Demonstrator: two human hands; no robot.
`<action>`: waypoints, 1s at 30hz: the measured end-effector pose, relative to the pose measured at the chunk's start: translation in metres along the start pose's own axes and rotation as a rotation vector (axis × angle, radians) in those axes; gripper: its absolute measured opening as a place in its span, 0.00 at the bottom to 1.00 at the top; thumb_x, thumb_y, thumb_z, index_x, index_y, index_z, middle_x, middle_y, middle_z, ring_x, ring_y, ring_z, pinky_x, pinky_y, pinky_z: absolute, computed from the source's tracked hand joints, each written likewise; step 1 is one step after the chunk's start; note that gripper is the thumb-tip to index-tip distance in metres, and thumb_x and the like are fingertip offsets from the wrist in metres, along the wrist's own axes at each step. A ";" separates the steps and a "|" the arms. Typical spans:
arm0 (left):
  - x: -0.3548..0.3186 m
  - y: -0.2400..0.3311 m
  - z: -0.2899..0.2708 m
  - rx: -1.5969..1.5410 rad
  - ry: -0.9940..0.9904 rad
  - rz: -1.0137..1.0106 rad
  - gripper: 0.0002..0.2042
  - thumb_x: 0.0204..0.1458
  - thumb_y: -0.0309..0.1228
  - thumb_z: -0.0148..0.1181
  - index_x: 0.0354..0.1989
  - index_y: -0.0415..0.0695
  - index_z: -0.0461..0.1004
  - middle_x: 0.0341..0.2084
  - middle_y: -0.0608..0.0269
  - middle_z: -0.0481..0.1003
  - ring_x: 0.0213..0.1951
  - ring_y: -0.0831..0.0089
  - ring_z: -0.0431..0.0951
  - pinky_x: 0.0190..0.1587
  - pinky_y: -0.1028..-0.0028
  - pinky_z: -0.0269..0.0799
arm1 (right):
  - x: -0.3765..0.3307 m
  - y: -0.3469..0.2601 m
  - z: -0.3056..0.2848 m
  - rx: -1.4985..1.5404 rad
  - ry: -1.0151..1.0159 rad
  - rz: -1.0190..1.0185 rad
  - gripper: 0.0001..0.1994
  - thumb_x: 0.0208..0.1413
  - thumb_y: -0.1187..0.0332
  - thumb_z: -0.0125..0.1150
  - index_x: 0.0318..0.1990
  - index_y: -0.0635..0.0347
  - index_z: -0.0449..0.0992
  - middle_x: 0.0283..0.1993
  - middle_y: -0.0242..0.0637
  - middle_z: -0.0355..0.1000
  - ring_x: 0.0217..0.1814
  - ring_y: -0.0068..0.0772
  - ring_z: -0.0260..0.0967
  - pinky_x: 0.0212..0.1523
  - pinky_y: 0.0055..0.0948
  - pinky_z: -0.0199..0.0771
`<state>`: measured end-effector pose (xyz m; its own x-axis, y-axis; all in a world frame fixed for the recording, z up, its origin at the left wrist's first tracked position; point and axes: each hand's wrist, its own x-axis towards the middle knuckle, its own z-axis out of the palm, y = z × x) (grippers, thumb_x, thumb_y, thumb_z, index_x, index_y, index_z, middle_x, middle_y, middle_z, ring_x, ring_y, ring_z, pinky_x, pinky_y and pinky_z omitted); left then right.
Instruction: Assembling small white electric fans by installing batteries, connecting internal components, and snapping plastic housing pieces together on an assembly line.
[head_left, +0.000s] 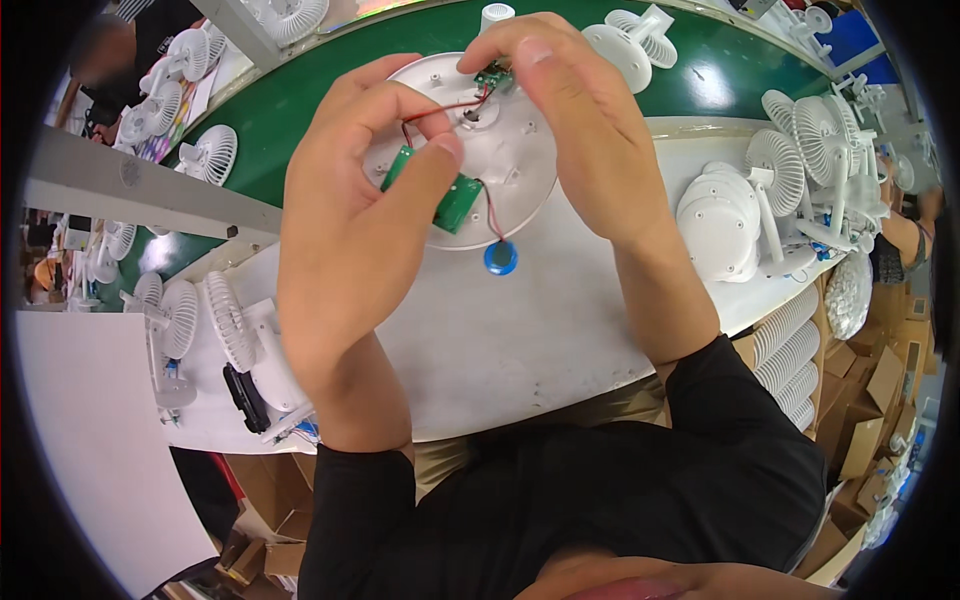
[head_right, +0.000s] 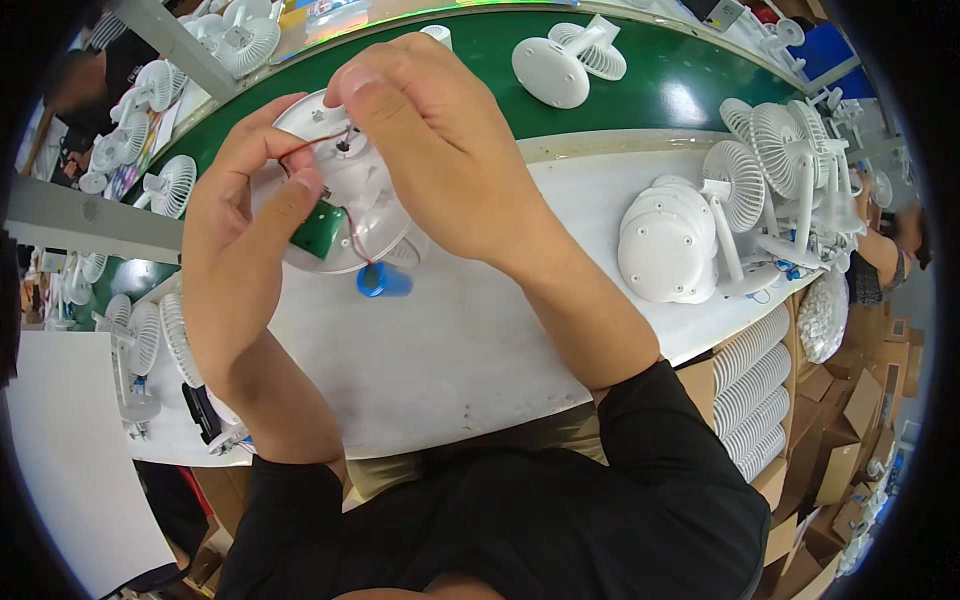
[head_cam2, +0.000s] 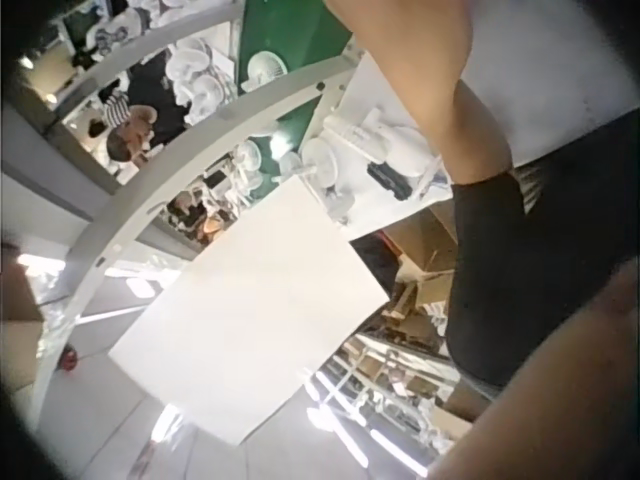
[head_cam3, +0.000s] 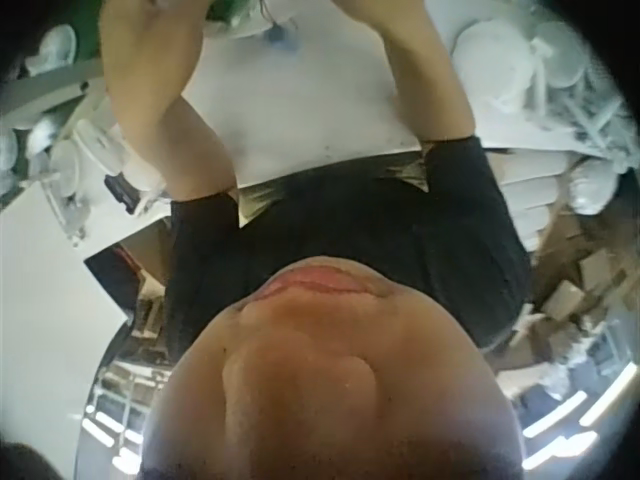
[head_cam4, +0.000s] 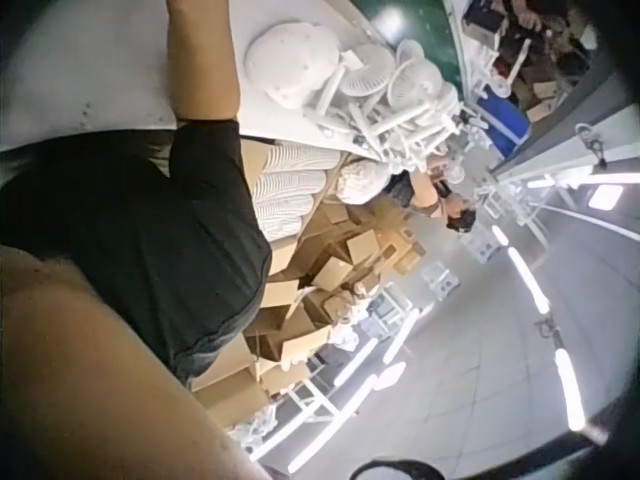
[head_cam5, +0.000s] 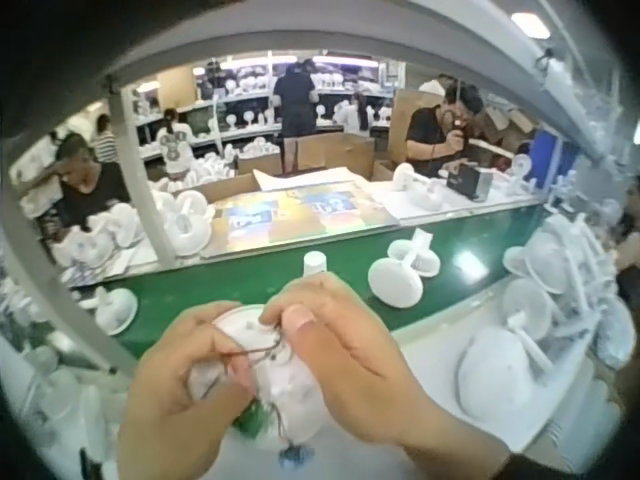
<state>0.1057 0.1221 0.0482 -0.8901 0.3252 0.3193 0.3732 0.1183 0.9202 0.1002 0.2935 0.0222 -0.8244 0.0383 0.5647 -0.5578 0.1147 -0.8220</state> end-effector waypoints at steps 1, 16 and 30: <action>0.001 0.000 0.002 -0.050 0.044 -0.028 0.03 0.46 0.22 0.56 0.29 0.38 0.72 0.49 0.53 0.70 0.41 0.63 0.70 0.45 0.75 0.64 | 0.001 0.000 -0.002 -0.025 -0.032 -0.064 0.10 0.61 0.68 0.51 0.35 0.64 0.76 0.40 0.34 0.67 0.36 0.26 0.61 0.36 0.21 0.62; 0.001 0.004 0.017 -0.140 0.046 -0.093 0.10 0.49 0.18 0.49 0.40 0.40 0.70 0.41 0.56 0.74 0.34 0.76 0.69 0.35 0.81 0.65 | 0.004 -0.002 -0.016 -0.402 -0.167 -0.324 0.12 0.52 0.78 0.59 0.45 0.62 0.78 0.42 0.40 0.70 0.37 0.32 0.66 0.37 0.25 0.68; 0.004 0.002 0.004 -0.260 -0.069 -0.153 0.13 0.52 0.15 0.49 0.45 0.39 0.70 0.37 0.60 0.74 0.30 0.83 0.66 0.32 0.87 0.62 | 0.002 -0.001 -0.008 -0.323 -0.089 -0.186 0.06 0.49 0.78 0.61 0.35 0.62 0.79 0.35 0.37 0.68 0.33 0.30 0.64 0.34 0.23 0.65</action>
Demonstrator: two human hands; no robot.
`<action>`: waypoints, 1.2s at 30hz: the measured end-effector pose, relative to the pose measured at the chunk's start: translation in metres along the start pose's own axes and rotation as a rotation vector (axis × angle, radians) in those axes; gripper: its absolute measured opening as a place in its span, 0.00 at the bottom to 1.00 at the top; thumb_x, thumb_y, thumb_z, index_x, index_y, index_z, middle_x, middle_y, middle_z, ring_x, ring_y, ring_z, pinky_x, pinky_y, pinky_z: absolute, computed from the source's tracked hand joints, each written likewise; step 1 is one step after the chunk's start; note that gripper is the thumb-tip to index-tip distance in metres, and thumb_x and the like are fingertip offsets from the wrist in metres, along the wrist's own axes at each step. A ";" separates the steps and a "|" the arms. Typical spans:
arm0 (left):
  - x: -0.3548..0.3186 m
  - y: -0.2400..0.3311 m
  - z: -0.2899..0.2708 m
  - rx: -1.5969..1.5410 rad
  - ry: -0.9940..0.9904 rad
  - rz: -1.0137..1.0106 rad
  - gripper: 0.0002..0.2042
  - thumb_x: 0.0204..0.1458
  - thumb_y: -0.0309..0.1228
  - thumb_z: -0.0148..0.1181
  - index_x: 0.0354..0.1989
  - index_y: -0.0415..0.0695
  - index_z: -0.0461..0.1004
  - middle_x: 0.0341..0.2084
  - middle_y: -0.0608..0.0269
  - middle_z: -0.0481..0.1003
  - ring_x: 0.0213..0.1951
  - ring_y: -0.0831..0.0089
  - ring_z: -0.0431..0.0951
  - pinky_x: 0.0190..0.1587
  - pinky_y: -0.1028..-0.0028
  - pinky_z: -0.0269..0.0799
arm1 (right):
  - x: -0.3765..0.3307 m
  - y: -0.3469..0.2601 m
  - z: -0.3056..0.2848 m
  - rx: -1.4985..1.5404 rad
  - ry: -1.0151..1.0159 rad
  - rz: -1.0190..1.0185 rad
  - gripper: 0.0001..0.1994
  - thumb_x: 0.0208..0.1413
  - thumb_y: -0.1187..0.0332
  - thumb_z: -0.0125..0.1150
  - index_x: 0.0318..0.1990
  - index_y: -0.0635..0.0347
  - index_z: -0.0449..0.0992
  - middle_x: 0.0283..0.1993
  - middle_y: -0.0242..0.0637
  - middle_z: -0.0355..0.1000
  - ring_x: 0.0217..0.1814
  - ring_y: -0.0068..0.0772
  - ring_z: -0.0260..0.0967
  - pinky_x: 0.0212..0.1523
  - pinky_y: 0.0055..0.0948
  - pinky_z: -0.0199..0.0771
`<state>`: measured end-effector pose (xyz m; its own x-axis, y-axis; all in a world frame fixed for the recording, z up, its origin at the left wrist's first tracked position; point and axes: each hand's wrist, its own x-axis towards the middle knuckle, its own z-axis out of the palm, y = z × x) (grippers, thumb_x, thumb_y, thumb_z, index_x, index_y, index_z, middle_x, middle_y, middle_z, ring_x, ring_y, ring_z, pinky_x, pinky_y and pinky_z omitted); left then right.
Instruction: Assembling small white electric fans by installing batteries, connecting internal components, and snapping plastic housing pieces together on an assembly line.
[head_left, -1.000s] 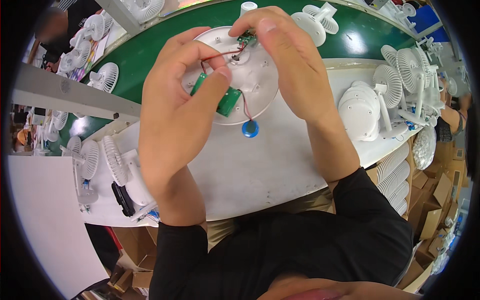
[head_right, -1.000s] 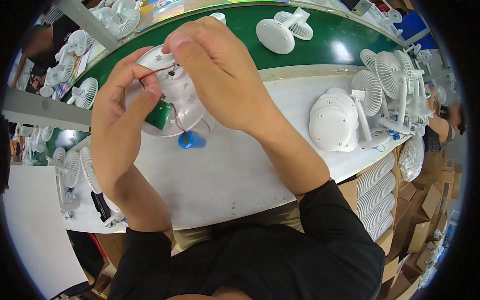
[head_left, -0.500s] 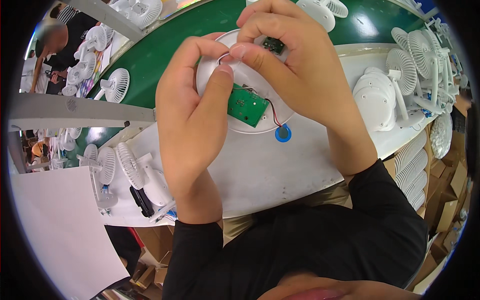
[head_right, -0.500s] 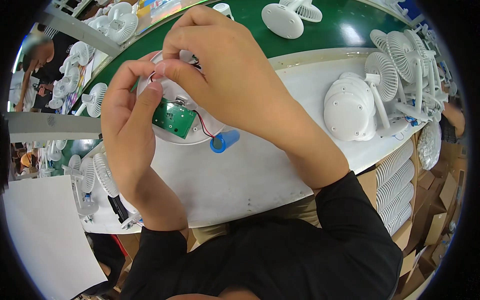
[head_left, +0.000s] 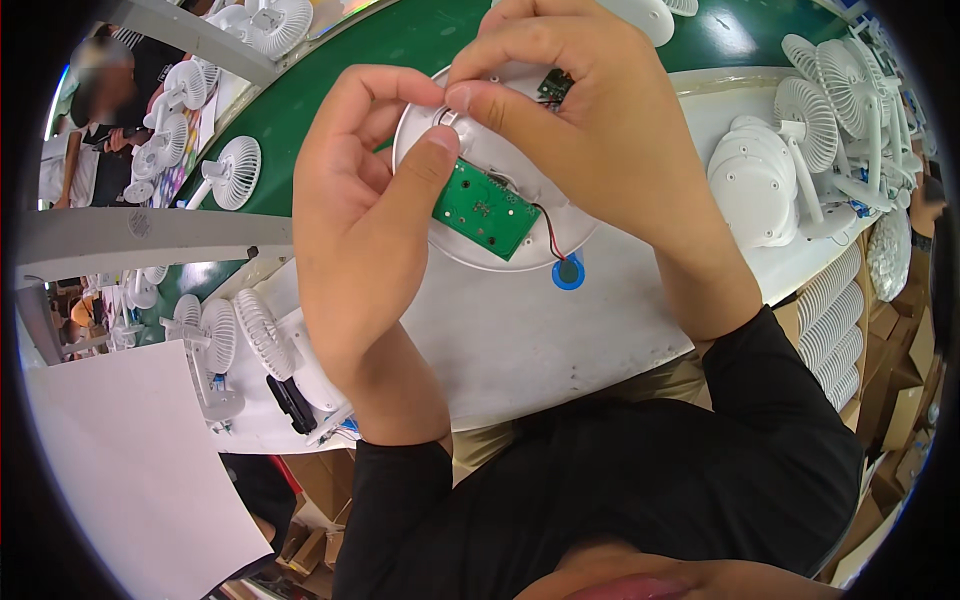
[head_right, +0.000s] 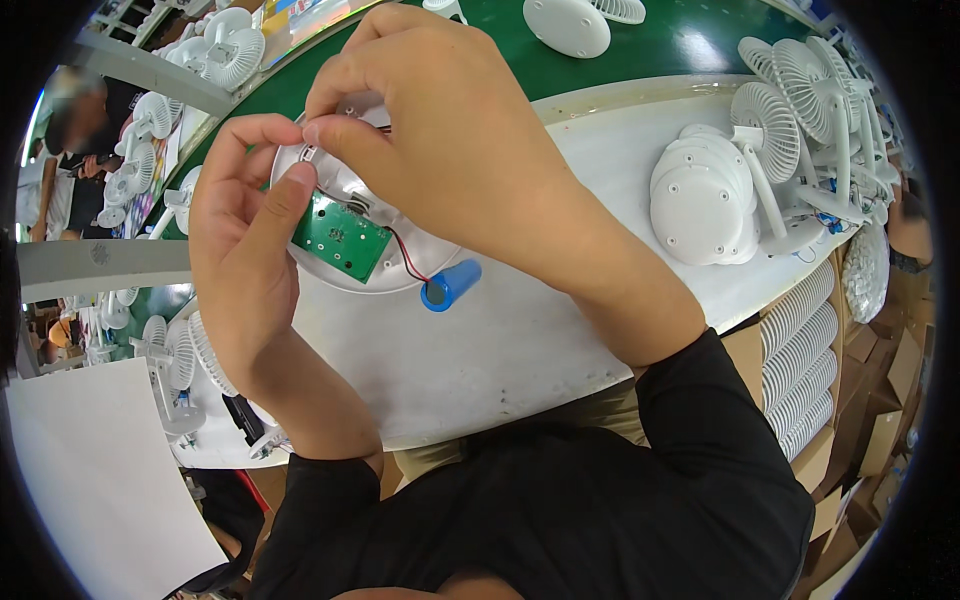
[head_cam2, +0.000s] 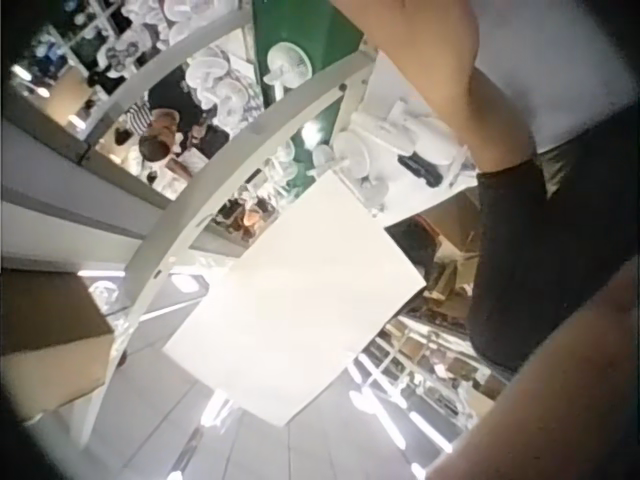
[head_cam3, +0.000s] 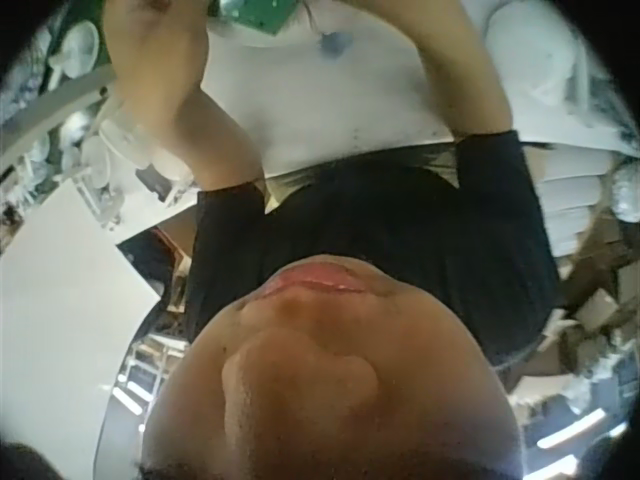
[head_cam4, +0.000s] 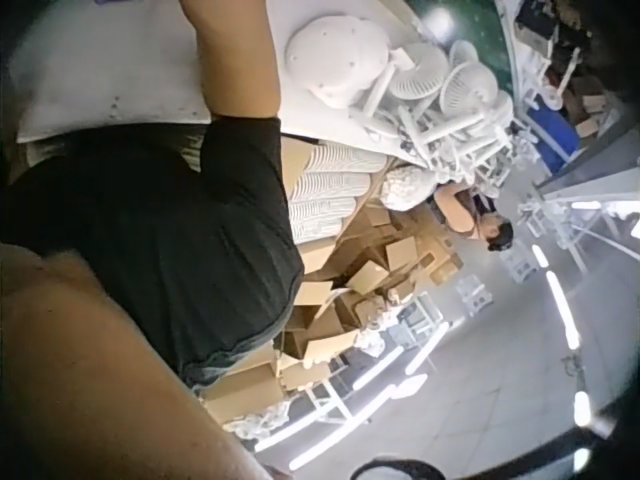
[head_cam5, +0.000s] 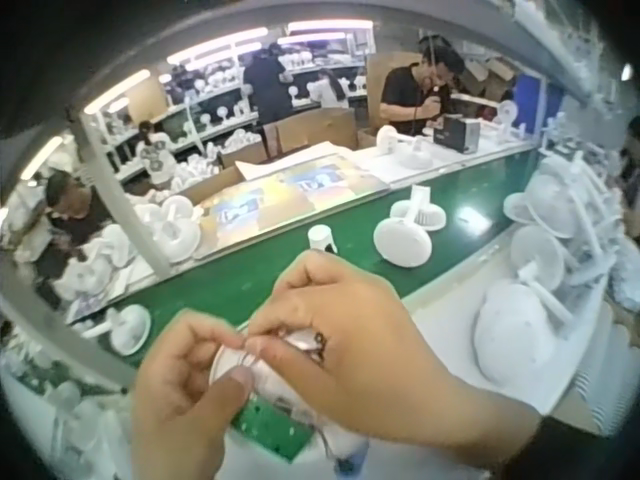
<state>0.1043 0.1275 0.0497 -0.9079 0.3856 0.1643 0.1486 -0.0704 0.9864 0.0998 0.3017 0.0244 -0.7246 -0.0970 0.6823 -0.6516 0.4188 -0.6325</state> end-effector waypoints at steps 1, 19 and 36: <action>0.000 0.000 0.000 0.016 0.020 -0.004 0.13 0.52 0.15 0.49 0.45 0.39 0.70 0.36 0.61 0.74 0.30 0.83 0.66 0.32 0.88 0.61 | 0.001 0.000 0.000 0.007 -0.002 -0.008 0.06 0.49 0.78 0.62 0.35 0.62 0.79 0.34 0.36 0.68 0.33 0.30 0.64 0.34 0.23 0.65; 0.011 -0.010 -0.021 0.009 0.110 0.010 0.08 0.53 0.18 0.50 0.38 0.40 0.75 0.19 0.70 0.70 0.21 0.86 0.60 0.25 0.88 0.50 | 0.009 -0.019 -0.029 0.121 0.162 0.266 0.04 0.51 0.76 0.59 0.35 0.63 0.76 0.30 0.33 0.71 0.30 0.28 0.65 0.34 0.21 0.66; 0.018 -0.030 -0.022 0.055 0.463 0.072 0.07 0.52 0.21 0.50 0.36 0.40 0.75 0.18 0.66 0.72 0.19 0.85 0.61 0.22 0.84 0.53 | -0.003 -0.021 -0.031 0.662 -0.326 0.529 0.14 0.50 0.78 0.61 0.47 0.64 0.77 0.34 0.39 0.75 0.29 0.27 0.73 0.26 0.18 0.72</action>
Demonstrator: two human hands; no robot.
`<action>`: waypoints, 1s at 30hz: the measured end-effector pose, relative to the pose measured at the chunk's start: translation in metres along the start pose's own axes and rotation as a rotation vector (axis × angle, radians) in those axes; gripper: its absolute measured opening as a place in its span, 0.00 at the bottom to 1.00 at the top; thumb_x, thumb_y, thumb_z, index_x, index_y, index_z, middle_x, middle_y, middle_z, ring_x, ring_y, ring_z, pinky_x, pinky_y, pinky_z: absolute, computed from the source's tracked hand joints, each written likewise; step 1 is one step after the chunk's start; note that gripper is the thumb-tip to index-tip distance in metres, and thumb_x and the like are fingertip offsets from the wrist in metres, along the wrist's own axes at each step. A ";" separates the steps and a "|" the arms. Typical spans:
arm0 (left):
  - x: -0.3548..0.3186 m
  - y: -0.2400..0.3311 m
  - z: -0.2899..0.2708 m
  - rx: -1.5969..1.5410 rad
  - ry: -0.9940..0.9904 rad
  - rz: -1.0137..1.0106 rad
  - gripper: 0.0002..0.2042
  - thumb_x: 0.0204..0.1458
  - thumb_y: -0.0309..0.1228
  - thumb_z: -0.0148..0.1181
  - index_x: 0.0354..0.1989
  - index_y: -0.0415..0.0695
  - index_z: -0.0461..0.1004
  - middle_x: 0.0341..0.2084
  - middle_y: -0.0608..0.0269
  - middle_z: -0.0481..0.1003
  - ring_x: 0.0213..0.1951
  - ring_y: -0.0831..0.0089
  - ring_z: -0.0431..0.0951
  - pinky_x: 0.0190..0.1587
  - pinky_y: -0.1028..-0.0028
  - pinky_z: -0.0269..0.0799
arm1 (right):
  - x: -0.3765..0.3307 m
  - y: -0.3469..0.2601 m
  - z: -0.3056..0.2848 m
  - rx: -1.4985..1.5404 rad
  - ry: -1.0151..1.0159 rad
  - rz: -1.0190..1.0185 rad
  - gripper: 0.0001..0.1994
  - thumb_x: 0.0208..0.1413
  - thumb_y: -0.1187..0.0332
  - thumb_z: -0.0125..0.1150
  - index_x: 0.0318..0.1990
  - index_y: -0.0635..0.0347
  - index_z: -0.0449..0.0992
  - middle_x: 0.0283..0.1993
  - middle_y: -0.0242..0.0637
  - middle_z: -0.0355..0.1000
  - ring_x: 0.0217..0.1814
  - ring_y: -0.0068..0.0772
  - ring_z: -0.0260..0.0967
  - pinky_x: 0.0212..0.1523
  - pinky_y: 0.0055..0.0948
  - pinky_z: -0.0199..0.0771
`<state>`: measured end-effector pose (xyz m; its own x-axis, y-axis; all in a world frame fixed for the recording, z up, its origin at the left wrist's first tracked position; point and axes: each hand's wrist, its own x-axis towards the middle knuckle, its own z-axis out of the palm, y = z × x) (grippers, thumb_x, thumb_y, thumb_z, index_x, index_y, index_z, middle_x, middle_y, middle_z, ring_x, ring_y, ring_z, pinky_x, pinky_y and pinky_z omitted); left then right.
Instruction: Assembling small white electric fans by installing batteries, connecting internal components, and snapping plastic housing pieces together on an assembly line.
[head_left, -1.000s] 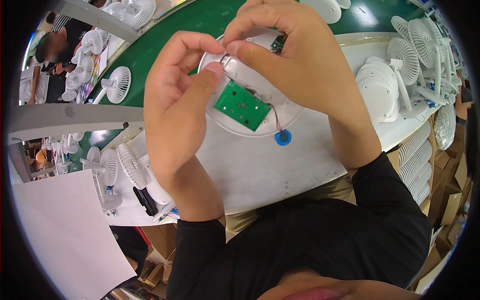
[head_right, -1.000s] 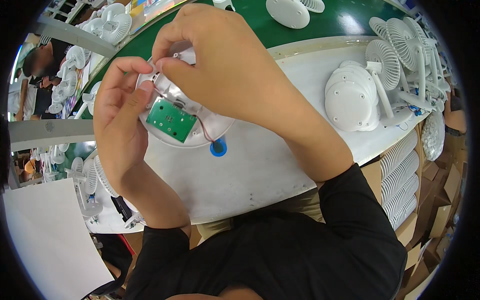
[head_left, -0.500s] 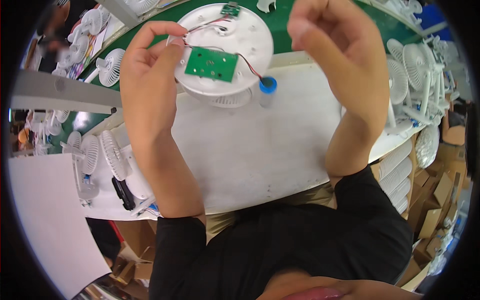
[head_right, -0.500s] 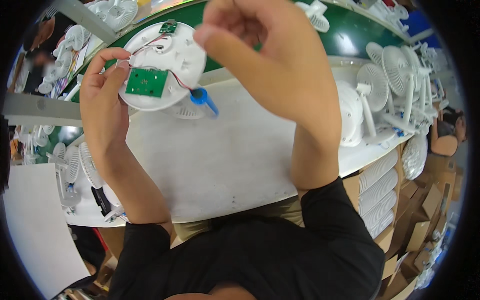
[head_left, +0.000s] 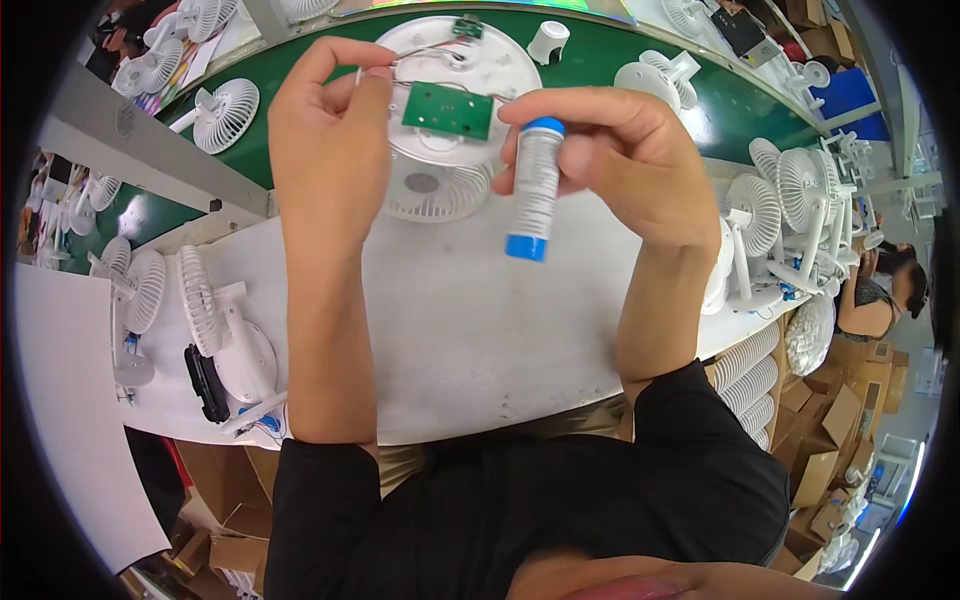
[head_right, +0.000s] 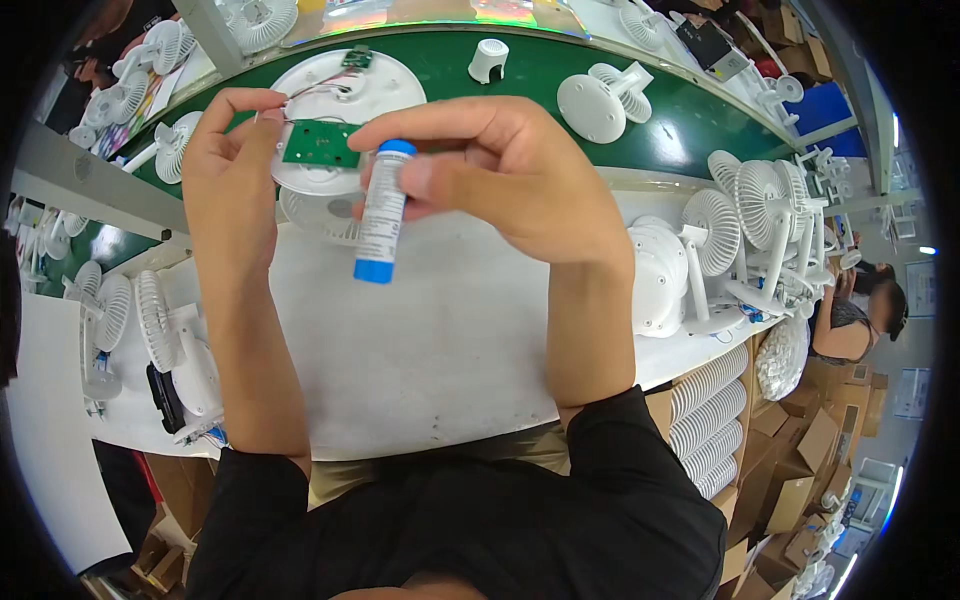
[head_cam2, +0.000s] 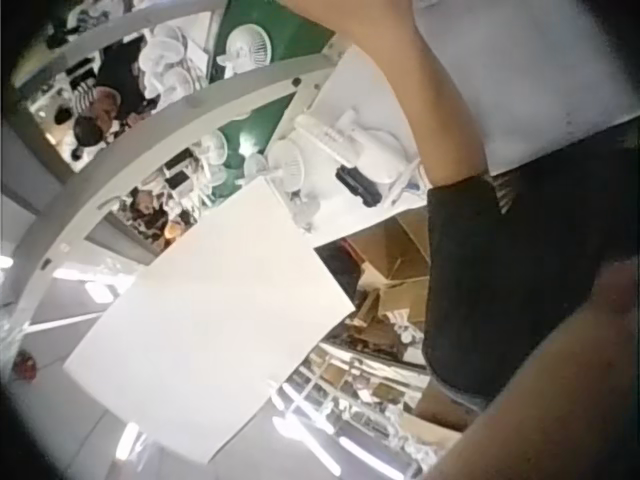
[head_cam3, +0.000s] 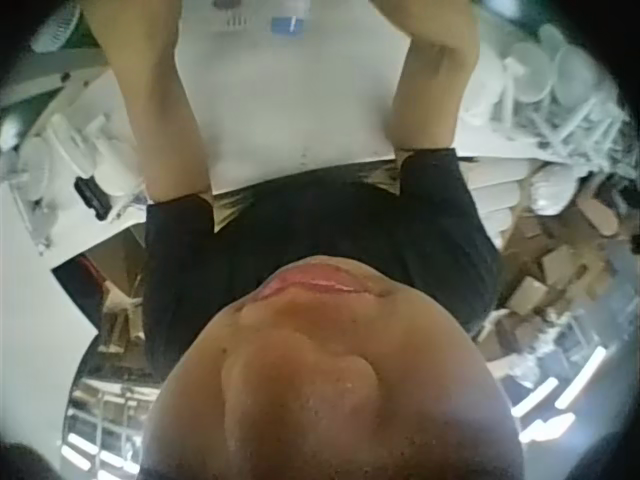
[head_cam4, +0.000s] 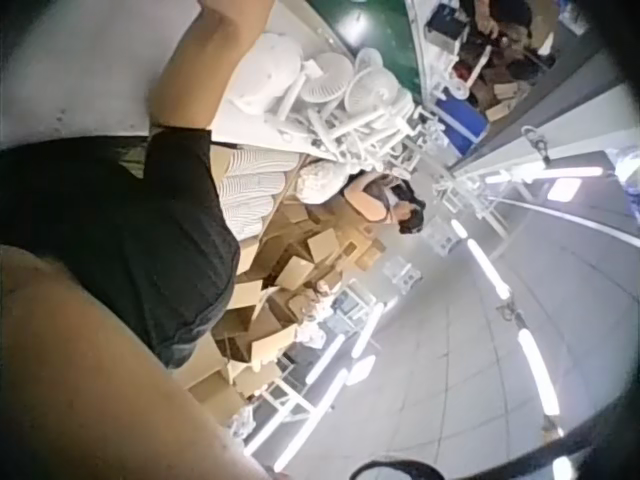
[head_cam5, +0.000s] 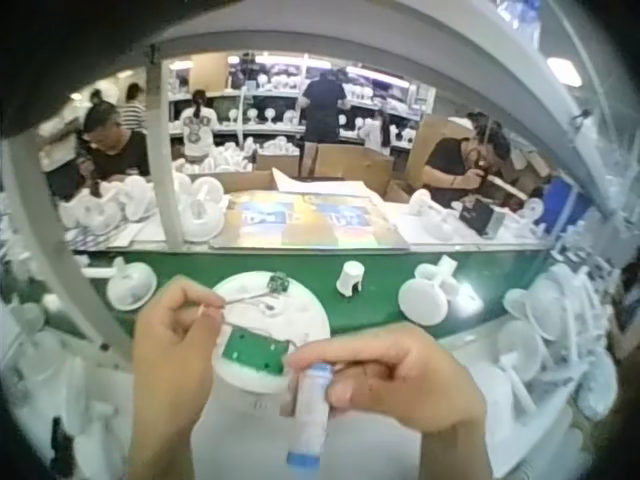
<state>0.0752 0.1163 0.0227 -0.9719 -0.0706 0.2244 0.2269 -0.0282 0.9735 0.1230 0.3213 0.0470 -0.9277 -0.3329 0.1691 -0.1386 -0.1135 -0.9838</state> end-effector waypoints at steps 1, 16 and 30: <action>-0.001 0.001 0.002 -0.002 -0.002 0.002 0.07 0.52 0.21 0.50 0.36 0.40 0.75 0.18 0.66 0.72 0.19 0.85 0.61 0.22 0.84 0.53 | 0.000 0.000 -0.002 -0.002 0.002 -0.001 0.14 0.50 0.78 0.61 0.47 0.64 0.77 0.34 0.39 0.75 0.29 0.27 0.73 0.26 0.18 0.72; -0.015 0.016 0.001 0.127 -0.134 0.038 0.07 0.51 0.19 0.49 0.36 0.39 0.73 0.23 0.63 0.75 0.20 0.85 0.61 0.22 0.85 0.52 | 0.012 0.011 0.022 -0.299 0.508 -0.105 0.08 0.55 0.72 0.65 0.41 0.65 0.80 0.28 0.35 0.73 0.24 0.21 0.65 0.23 0.13 0.65; 0.018 0.016 -0.032 0.088 -0.204 0.010 0.07 0.57 0.23 0.51 0.41 0.41 0.73 0.33 0.65 0.74 0.32 0.82 0.69 0.32 0.85 0.65 | 0.047 0.046 0.012 -0.607 0.485 -0.464 0.06 0.46 0.67 0.69 0.32 0.56 0.81 0.32 0.31 0.71 0.33 0.27 0.64 0.34 0.23 0.65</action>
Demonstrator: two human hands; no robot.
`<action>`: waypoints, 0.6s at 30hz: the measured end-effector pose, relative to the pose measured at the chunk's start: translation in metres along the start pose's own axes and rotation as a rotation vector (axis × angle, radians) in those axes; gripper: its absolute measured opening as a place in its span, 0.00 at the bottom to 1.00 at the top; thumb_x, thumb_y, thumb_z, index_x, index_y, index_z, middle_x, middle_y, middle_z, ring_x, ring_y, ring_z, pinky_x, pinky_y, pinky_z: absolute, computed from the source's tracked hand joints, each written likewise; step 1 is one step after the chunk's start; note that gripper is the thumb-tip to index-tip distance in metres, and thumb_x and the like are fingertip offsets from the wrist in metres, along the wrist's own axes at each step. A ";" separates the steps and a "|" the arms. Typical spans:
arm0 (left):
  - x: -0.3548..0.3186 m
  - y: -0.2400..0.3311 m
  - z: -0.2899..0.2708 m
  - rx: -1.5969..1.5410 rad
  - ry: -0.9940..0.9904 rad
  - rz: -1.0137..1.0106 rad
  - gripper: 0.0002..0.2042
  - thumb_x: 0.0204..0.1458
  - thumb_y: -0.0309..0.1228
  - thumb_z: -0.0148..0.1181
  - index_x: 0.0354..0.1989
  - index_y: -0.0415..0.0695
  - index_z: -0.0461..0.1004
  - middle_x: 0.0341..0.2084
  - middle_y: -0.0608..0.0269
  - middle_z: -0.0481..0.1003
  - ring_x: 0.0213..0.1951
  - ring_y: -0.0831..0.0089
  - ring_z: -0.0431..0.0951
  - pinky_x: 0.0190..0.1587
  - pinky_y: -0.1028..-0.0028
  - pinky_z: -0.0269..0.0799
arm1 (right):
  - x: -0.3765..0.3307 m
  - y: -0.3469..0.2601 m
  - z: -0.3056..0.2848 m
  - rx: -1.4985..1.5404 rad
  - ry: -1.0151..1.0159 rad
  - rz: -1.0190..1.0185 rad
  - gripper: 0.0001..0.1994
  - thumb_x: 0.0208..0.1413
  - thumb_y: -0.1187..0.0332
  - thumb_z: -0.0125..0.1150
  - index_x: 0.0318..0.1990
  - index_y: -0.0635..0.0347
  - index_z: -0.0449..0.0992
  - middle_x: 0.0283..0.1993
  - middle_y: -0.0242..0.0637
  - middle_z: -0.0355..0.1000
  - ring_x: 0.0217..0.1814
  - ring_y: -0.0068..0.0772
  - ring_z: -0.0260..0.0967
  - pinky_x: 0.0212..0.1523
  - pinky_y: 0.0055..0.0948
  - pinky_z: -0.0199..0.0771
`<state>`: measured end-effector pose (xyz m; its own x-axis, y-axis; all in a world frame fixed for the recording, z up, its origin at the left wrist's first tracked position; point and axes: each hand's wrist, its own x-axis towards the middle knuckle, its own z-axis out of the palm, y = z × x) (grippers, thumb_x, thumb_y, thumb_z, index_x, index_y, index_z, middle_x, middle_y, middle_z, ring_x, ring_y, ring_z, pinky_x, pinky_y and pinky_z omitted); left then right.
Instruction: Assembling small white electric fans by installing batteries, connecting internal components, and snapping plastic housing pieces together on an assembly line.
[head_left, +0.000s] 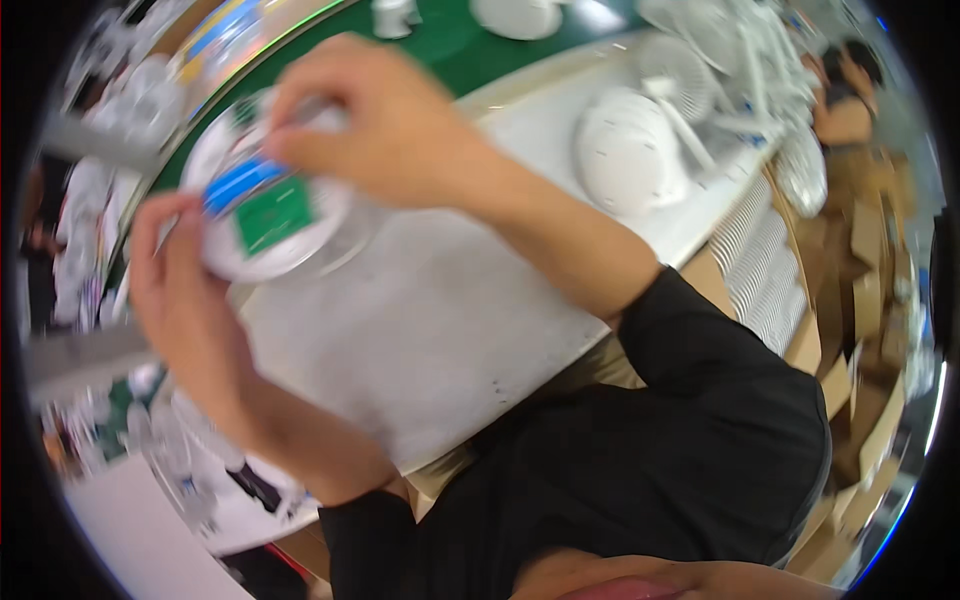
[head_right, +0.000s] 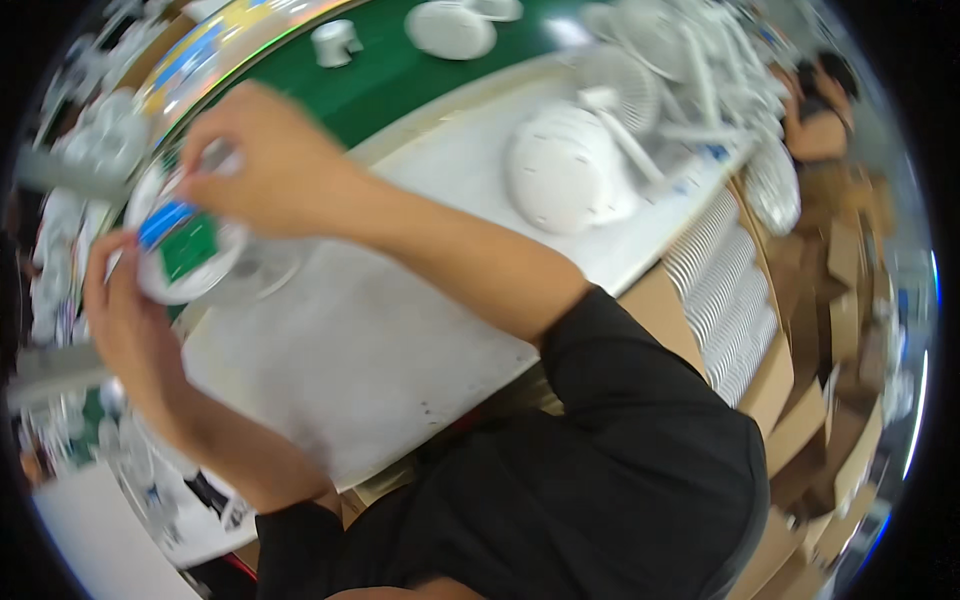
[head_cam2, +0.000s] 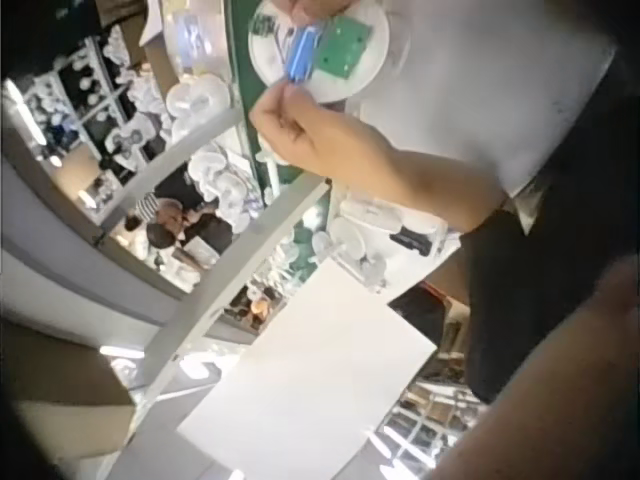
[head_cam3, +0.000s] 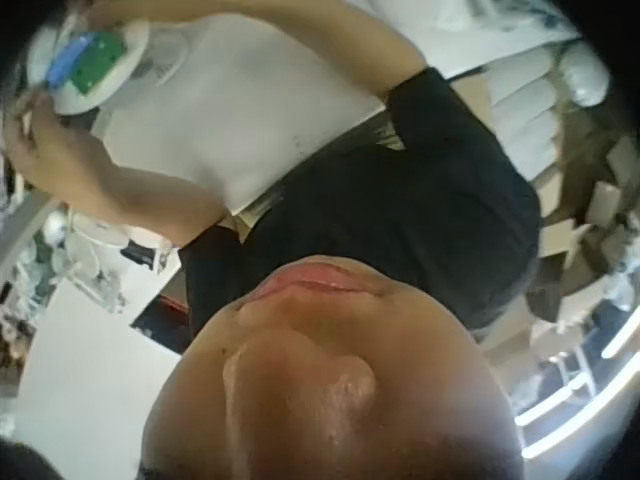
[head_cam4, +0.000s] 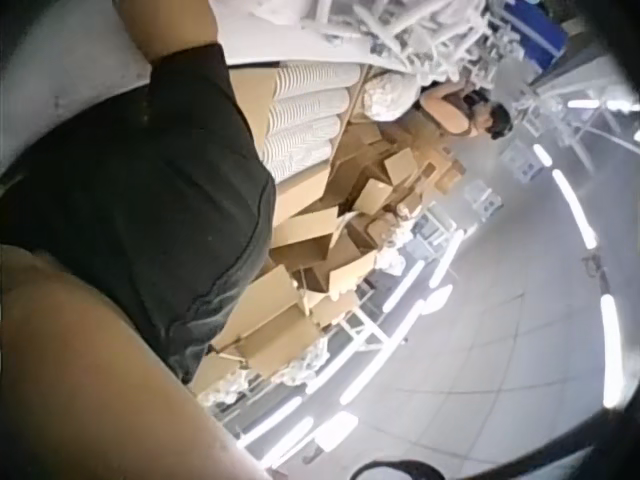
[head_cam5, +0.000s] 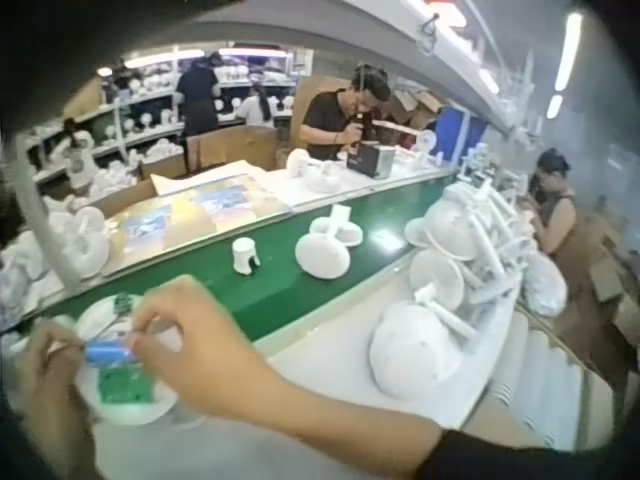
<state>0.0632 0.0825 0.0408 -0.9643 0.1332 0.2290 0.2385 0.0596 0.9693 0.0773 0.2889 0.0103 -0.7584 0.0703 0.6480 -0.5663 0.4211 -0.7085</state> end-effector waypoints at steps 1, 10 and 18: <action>0.001 0.004 -0.002 0.034 -0.022 -0.017 0.06 0.58 0.24 0.51 0.42 0.41 0.73 0.33 0.64 0.74 0.32 0.81 0.70 0.34 0.85 0.66 | 0.001 -0.003 0.007 0.059 0.045 0.051 0.06 0.46 0.68 0.68 0.32 0.55 0.81 0.32 0.32 0.71 0.38 0.30 0.65 0.38 0.26 0.66; 0.002 0.001 0.004 0.034 -0.034 -0.023 0.13 0.58 0.22 0.54 0.51 0.42 0.72 0.34 0.54 0.79 0.32 0.75 0.77 0.34 0.84 0.71 | -0.024 -0.052 -0.149 -0.666 -0.018 0.549 0.06 0.51 0.76 0.58 0.37 0.64 0.77 0.30 0.34 0.73 0.32 0.32 0.68 0.38 0.24 0.70; 0.003 -0.003 0.015 0.009 0.023 0.012 0.18 0.57 0.20 0.54 0.57 0.41 0.70 0.34 0.52 0.79 0.34 0.74 0.79 0.35 0.83 0.74 | -0.180 0.005 -0.173 -1.489 0.132 0.263 0.18 0.49 0.64 0.66 0.48 0.58 0.76 0.45 0.42 0.73 0.50 0.48 0.69 0.56 0.37 0.66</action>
<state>0.0608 0.0978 0.0369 -0.9637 0.1116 0.2426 0.2508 0.0668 0.9657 0.2671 0.4347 -0.0614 -0.7037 0.3304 0.6290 0.4697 0.8806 0.0630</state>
